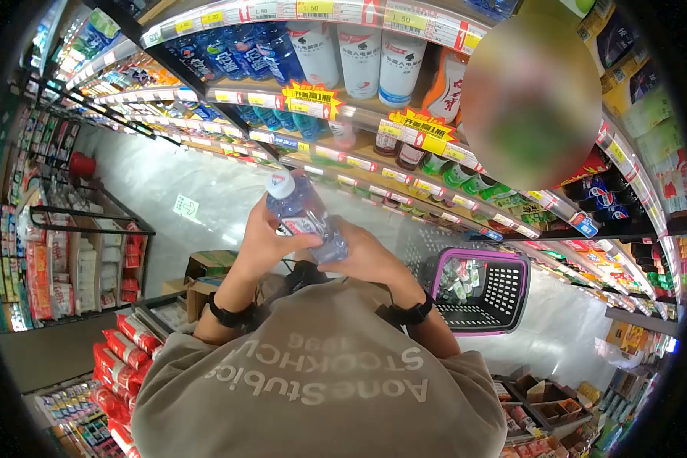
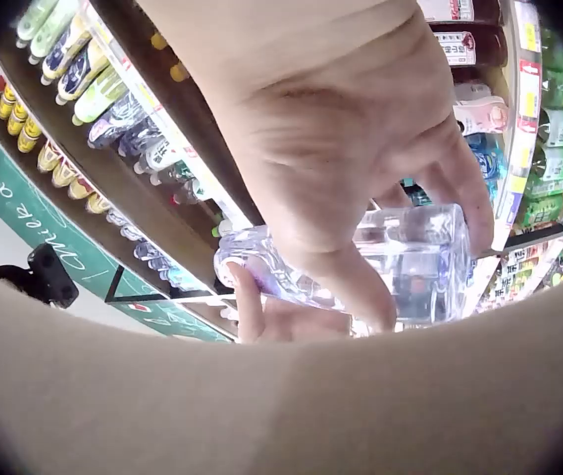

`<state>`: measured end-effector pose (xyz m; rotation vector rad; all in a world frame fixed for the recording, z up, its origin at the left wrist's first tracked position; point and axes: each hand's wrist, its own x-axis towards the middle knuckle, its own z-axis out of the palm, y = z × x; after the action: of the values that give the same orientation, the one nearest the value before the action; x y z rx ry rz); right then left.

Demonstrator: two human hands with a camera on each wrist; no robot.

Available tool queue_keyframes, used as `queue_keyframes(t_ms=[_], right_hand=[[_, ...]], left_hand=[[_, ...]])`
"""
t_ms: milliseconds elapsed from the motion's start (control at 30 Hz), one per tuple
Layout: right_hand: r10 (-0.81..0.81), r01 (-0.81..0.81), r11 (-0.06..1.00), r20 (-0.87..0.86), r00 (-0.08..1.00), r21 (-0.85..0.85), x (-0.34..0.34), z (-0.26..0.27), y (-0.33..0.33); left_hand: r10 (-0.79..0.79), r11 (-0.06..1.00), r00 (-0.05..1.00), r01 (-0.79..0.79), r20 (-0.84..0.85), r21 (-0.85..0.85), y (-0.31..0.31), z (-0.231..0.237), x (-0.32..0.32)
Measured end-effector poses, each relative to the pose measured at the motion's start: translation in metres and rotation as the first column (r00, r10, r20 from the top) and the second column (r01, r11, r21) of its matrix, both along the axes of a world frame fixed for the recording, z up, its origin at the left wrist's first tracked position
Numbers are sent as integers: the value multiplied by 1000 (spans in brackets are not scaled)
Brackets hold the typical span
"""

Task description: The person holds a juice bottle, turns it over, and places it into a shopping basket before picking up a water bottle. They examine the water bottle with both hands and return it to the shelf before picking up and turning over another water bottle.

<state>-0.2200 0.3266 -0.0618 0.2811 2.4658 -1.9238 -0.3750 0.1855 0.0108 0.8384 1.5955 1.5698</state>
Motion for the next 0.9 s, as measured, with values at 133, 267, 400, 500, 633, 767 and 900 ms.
queue_keyframes(t_ms=[133,267,400,500,633,767,900], right_hand=[[6,-3,996,27,1000,-91,-8,-11,-1],[61,-137,934,-232,971,-329,-16,-5,16],[24,-246,747,-344,939,-618,-25,7,27],[138,-363,704,-385,913,-611,-26,26,33],[322,-477,756,-378,868,-449,-26,19,40],[325,-477,787,-393,860,-392,-19,18,44],[322,-458,812,-378,868,-361,-11,17,46]], left_hand=[[67,996,996,-64,-53,63,-7,-8,-5],[56,998,998,-55,-22,28,-19,-10,-12],[-15,997,987,28,-162,78,-21,-5,-11],[-75,988,935,118,-345,104,-17,2,-3],[-158,969,823,236,-545,76,-14,4,4],[-221,949,804,309,-552,69,-4,17,18],[-259,927,739,372,-622,55,5,16,23]])
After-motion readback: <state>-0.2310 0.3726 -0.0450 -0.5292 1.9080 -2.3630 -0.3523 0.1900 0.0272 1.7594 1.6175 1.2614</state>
